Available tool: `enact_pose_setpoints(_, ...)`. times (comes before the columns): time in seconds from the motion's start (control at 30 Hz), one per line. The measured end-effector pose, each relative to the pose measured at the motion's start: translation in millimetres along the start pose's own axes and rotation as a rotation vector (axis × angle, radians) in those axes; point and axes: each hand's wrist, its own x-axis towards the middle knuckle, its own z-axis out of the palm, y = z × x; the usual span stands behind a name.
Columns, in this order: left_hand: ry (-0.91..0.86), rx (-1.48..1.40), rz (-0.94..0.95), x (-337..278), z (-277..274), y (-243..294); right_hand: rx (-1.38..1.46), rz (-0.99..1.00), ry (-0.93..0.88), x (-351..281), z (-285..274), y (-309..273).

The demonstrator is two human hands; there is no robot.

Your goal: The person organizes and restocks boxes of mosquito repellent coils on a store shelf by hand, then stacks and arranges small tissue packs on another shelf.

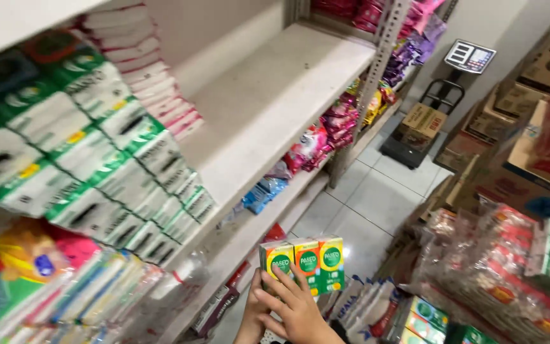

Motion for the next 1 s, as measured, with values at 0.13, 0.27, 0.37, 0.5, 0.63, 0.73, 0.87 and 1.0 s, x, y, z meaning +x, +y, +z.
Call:
enact_pose_setpoints(0.13,0.03,0.158,0.134,30,-57,18,-0.208,0.049,-0.015,50,35,24)
enact_pose_setpoints(0.27,0.074,0.126,0.148,36,-103,34,-0.337,0.375,0.053,59,40,80)
enact_pose_setpoints(0.37,0.071,0.124,0.195,34,-120,38,-0.123,0.534,0.238,56,29,82)
enact_pose_setpoints(0.5,-0.033,0.029,0.221,63,-103,54,-0.092,0.207,0.326,77,40,71)
enact_pose_setpoints(0.63,-0.121,0.079,0.228,71,-100,77,-0.152,0.193,0.217,100,52,116)
enact_pose_setpoints(0.73,-0.131,0.111,0.412,111,-116,71,0.416,0.455,0.371,125,53,169)
enact_pose_setpoints(0.87,0.054,0.123,0.5,176,-106,46,0.915,0.479,0.407,159,66,228)
enact_pose_setpoints(1.0,0.164,0.068,0.606,228,-70,68,0.915,0.576,0.155,216,68,290)
